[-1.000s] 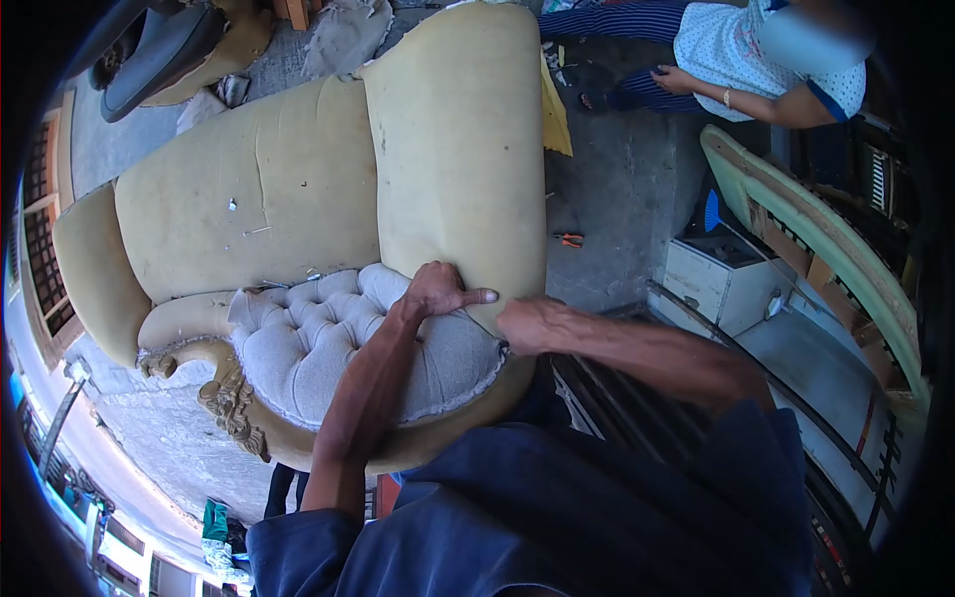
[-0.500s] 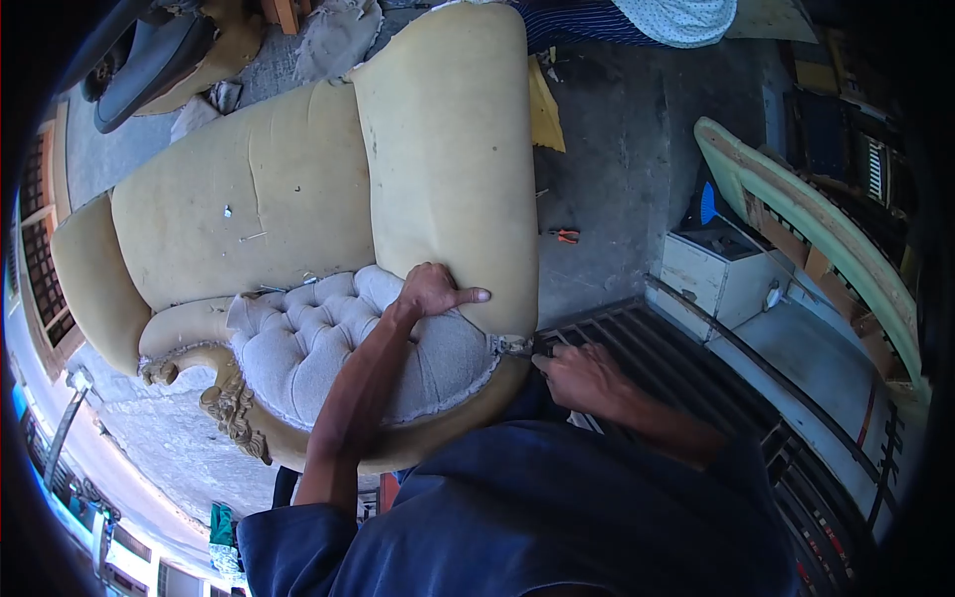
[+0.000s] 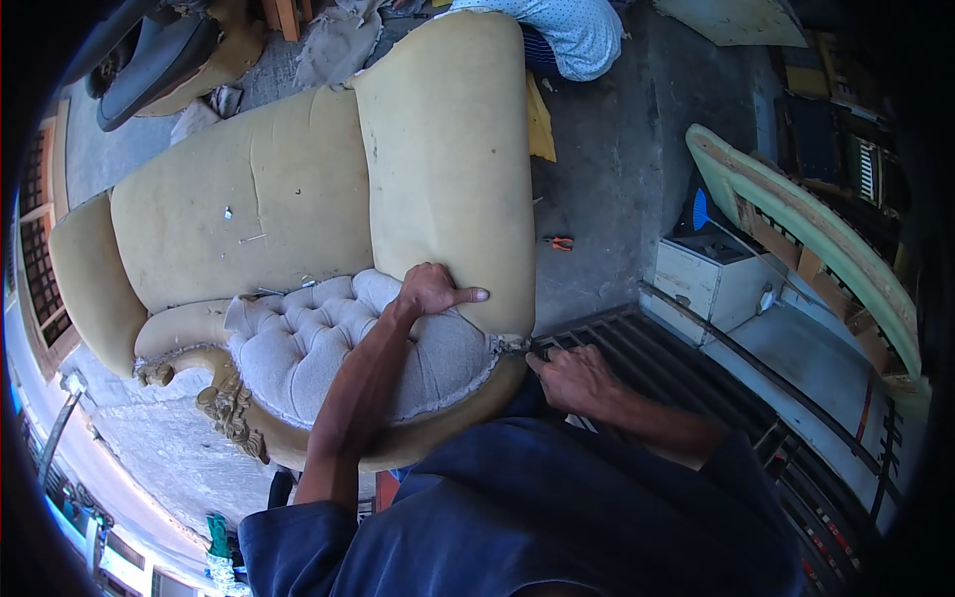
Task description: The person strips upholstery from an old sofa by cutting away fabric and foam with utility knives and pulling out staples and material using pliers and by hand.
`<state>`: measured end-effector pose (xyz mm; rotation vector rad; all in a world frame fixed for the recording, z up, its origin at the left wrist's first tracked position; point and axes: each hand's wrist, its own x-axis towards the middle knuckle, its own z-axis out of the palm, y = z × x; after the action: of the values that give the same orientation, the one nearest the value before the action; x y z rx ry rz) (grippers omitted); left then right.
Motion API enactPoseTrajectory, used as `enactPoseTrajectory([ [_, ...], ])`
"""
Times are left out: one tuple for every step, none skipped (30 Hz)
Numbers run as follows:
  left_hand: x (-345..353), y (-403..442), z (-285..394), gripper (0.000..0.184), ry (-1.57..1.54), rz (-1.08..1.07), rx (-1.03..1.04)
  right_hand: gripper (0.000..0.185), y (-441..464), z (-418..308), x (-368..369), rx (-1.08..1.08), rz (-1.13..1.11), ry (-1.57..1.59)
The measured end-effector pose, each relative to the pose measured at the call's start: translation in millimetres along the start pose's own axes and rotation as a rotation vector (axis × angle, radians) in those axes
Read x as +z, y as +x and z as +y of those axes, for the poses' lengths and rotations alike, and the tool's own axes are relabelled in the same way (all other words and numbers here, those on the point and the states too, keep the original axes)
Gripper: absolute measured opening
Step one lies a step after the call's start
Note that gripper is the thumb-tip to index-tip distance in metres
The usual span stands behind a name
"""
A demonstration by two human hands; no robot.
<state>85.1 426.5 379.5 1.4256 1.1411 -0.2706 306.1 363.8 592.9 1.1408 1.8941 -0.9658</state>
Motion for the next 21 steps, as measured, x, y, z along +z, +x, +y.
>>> enactPoseTrajectory([
  [-0.5, 0.9, -0.6, 0.090, -0.007, 0.006, -0.004, 0.038, 4.0, 0.4, -5.8, -0.006, -0.002, -0.008],
  [-0.4, 0.3, -0.8, 0.091, -0.011, 0.009, 0.005, 0.039, 6.9, -1.2, -11.5, -0.012, -0.053, -0.019],
  [0.2, -0.2, -0.9, 0.091, -0.017, 0.012, 0.013, 0.039, 8.5, -2.7, -15.7, -0.017, -0.104, -0.031],
  [0.1, -0.3, -1.1, 0.091, -0.023, 0.014, 0.009, 0.039, 9.3, -3.2, -18.5, -0.022, -0.109, -0.036],
  [-0.4, -1.0, -0.9, 0.090, -0.018, 0.034, 0.036, 0.039, 9.6, -3.2, -20.7, -0.028, -0.122, -0.024],
  [-0.3, -2.6, -1.3, 0.089, -0.013, 0.050, 0.062, 0.039, 9.7, -4.1, -21.3, -0.034, -0.138, -0.008],
  [-1.1, -3.0, -1.8, 0.089, -0.022, 0.049, 0.057, 0.039, 10.7, -5.3, -21.6, -0.038, -0.146, -0.012],
  [-2.1, -2.1, -2.1, 0.090, -0.007, 0.025, 0.050, 0.036, 11.6, -7.5, -21.5, -0.034, -0.118, -0.021],
  [-2.5, -1.4, -1.3, 0.091, 0.010, -0.001, 0.046, 0.033, 11.6, -9.8, -21.1, -0.026, -0.088, -0.029],
  [-1.9, -2.3, 0.1, 0.091, 0.006, -0.003, 0.047, 0.033, 11.6, -12.3, -20.3, -0.025, -0.093, -0.029],
  [-1.6, -1.0, -1.3, 0.091, 0.003, 0.026, 0.055, 0.034, 14.0, -15.0, -19.5, -0.025, -0.103, -0.050],
  [0.4, -1.3, -2.4, 0.091, 0.001, 0.049, 0.062, 0.035, 14.4, -18.4, -17.7, -0.024, -0.116, -0.066],
  [5.0, -4.3, -3.6, 0.091, 0.002, 0.039, 0.061, 0.035, 12.0, -23.5, -15.0, -0.022, -0.122, -0.057],
  [4.4, -5.4, -2.7, 0.092, 0.002, 0.063, 0.065, 0.035, 12.1, -26.2, -14.1, -0.015, -0.121, -0.061],
  [0.8, -3.1, -1.6, 0.092, 0.005, 0.093, 0.073, 0.036, 13.8, -26.4, -14.7, -0.006, -0.116, -0.070],
  [-2.0, -1.4, -1.2, 0.092, 0.005, 0.095, 0.074, 0.036, 13.9, -25.4, -15.0, -0.005, -0.114, -0.071],
  [-2.8, -1.1, -1.3, 0.092, -0.007, 0.077, 0.066, 0.037, 12.3, -24.3, -14.3, 0.013, -0.099, -0.073],
  [-0.8, -2.9, -1.0, 0.091, -0.021, 0.053, 0.056, 0.038, 8.9, -24.7, -12.5, 0.032, -0.089, -0.071],
  [1.3, -4.0, -0.4, 0.091, -0.026, 0.044, 0.055, 0.038, 7.1, -25.1, -10.5, 0.033, -0.098, -0.068],
  [-0.3, -2.5, 0.2, 0.092, -0.011, 0.009, 0.028, 0.041, 9.0, -23.6, -9.7, 0.061, -0.148, -0.033],
  [-3.8, -0.3, 0.9, 0.093, 0.006, -0.018, 0.001, 0.046, 12.5, -21.6, -9.6, 0.088, -0.190, -0.002],
])
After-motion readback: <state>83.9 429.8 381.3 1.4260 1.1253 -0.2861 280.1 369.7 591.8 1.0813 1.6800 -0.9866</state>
